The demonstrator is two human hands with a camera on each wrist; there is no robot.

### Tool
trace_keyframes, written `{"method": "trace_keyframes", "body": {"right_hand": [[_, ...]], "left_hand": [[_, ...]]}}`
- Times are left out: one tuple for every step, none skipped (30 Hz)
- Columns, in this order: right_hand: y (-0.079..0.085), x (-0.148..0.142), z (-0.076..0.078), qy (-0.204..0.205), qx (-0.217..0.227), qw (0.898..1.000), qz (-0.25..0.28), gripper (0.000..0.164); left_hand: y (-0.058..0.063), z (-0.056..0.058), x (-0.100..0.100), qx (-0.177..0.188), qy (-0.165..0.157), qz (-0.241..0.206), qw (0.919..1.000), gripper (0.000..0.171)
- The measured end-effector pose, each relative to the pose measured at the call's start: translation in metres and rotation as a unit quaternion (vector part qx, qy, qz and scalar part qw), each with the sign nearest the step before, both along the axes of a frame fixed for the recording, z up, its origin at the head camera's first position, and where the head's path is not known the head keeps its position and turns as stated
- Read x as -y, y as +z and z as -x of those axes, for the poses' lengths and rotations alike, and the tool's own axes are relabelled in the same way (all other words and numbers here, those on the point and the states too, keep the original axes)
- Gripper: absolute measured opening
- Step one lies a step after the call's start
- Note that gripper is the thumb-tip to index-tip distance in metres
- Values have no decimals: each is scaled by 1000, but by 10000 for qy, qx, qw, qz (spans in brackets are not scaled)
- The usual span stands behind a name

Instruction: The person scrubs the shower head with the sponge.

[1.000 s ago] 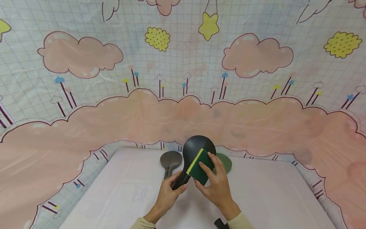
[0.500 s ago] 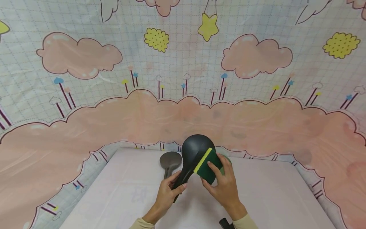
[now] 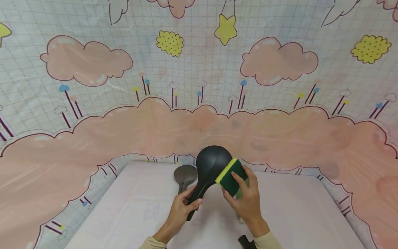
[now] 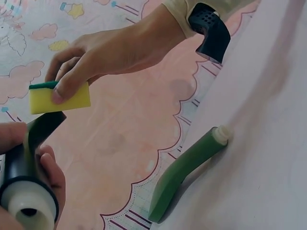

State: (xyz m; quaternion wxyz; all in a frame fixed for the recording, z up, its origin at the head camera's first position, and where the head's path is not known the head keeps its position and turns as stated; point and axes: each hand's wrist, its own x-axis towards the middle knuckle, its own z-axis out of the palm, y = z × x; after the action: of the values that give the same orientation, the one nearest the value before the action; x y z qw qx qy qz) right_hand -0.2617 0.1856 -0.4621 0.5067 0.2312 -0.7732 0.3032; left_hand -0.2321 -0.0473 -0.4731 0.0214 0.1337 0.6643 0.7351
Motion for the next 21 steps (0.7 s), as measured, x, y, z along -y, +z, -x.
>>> {"method": "trace_keyframes", "body": {"right_hand": [[0,1,0,-10,-2,10000,36,63],[0,2,0,-18,-15,10000,62,63],[0,3,0,-11,-22,10000,91,63],[1,4,0,2,-38,9999,112,62],[1,5,-1,12,-39,9999,117,62],[0,6,-1,15,-38,9999,111,62],[0,7,-1,22,-33,9999,106,61],[0,9,-1,13,-33,10000,88,61],[-1,10,-2,3,-20,10000,73,61],[-1,11,-2,-15,-6,10000,62,61],[-2,12,-3,-37,22,10000,33,61],[-2,13,-3,-41,42,10000,12,61],[-3,14,-4,-32,65,10000,-7,61],[-3,16,-4,-24,86,10000,-35,61],[-3,17,-5,-3,115,9999,-57,61],[-4,18,-5,7,134,9999,-87,60],[-4,19,-6,24,151,9998,-123,60],[-4,20,-7,31,152,9998,-151,60],[-4,22,-7,34,138,9997,-181,60],[-4,23,-8,28,135,9997,-218,59],[-5,23,-8,36,126,9996,-245,59]], "left_hand": [[0,0,0,0,-49,-12,10000,57],[-1,1,0,-17,-104,-29,9999,57],[-1,1,1,-9,-146,-51,9999,57],[-1,1,1,-4,-198,-92,9998,57],[-1,1,1,6,-235,-120,9997,56],[-1,1,1,14,-260,-140,9996,57],[-1,1,1,17,-281,-170,9995,57],[0,1,1,18,-301,-198,9993,57],[0,1,1,38,-310,-212,9993,57],[0,2,0,44,-327,-229,9992,57],[0,2,0,61,-341,-237,9991,58],[0,2,0,81,-361,-263,9990,59],[0,3,0,103,-383,-293,9988,59],[0,3,0,137,-404,-303,9986,59],[0,4,0,172,-427,-328,9984,60],[0,4,1,201,-448,-350,9982,60],[0,5,1,229,-464,-358,9980,60],[0,5,1,242,-482,-373,9978,60],[0,5,1,251,-501,-384,9977,61],[0,5,1,254,-514,-390,9976,61],[0,5,1,260,-535,-409,9974,62]]}}
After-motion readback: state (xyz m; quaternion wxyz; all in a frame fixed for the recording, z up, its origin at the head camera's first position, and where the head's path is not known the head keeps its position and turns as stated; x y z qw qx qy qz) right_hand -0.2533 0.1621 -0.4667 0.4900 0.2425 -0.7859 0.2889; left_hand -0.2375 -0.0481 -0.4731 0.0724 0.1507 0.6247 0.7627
